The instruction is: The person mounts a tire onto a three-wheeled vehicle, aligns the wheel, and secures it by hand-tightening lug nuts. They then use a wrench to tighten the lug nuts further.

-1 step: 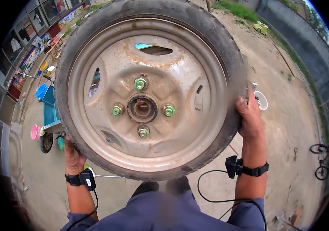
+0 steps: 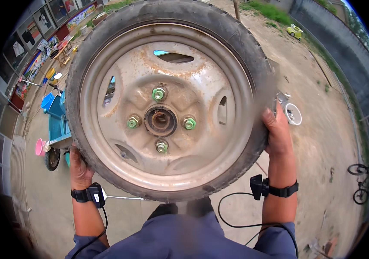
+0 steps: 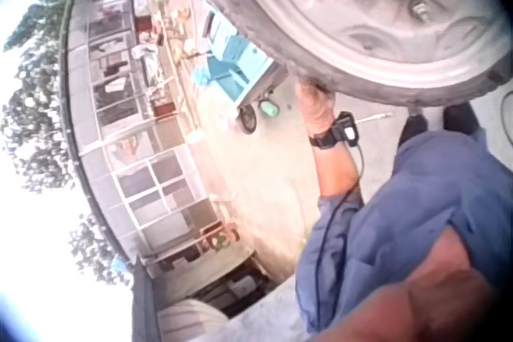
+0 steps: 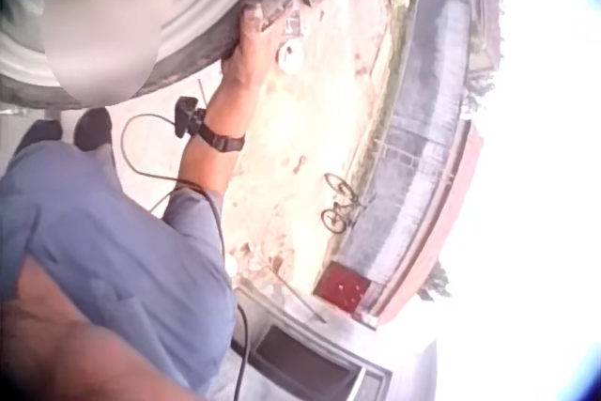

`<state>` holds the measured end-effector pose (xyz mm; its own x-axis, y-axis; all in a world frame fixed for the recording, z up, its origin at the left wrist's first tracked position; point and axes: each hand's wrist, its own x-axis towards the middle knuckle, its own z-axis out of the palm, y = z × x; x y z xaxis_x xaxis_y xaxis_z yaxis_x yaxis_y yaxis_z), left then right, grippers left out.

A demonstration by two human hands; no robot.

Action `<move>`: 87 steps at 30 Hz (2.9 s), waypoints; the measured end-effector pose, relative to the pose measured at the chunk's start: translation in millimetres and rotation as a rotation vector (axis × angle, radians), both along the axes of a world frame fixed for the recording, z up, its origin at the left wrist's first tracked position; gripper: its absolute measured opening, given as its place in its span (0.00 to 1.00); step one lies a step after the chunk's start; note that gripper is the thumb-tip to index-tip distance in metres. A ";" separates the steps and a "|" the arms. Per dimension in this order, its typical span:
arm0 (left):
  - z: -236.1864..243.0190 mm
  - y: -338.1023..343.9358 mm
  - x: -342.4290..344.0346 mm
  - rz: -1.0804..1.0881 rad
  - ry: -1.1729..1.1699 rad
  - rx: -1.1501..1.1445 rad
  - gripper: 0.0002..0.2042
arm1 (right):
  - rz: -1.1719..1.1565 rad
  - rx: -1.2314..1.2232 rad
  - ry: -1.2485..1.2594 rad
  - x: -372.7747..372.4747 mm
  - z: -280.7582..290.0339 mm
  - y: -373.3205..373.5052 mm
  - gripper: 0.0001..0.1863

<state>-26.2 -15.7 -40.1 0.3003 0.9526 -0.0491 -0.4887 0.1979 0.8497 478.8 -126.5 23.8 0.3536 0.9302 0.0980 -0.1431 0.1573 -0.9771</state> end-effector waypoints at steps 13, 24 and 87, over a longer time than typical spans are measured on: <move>40.2 -3.0 38.4 0.234 0.395 -0.098 0.33 | 0.057 -0.334 0.076 3.2 -46.2 79.1 0.32; 43.0 10.4 45.4 0.351 0.442 -0.251 0.32 | 0.180 -0.484 0.169 2.5 -80.8 149.0 0.52; 26.0 75.5 -21.4 0.196 0.406 -0.630 0.42 | -0.021 -0.639 -0.025 -69.9 -89.9 168.1 0.42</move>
<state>-47.6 59.9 -14.1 -0.0285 0.7425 -0.6692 -0.2388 0.6450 0.7259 408.9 41.5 -66.1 0.3774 0.8008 -0.4650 -0.1220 -0.4548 -0.8822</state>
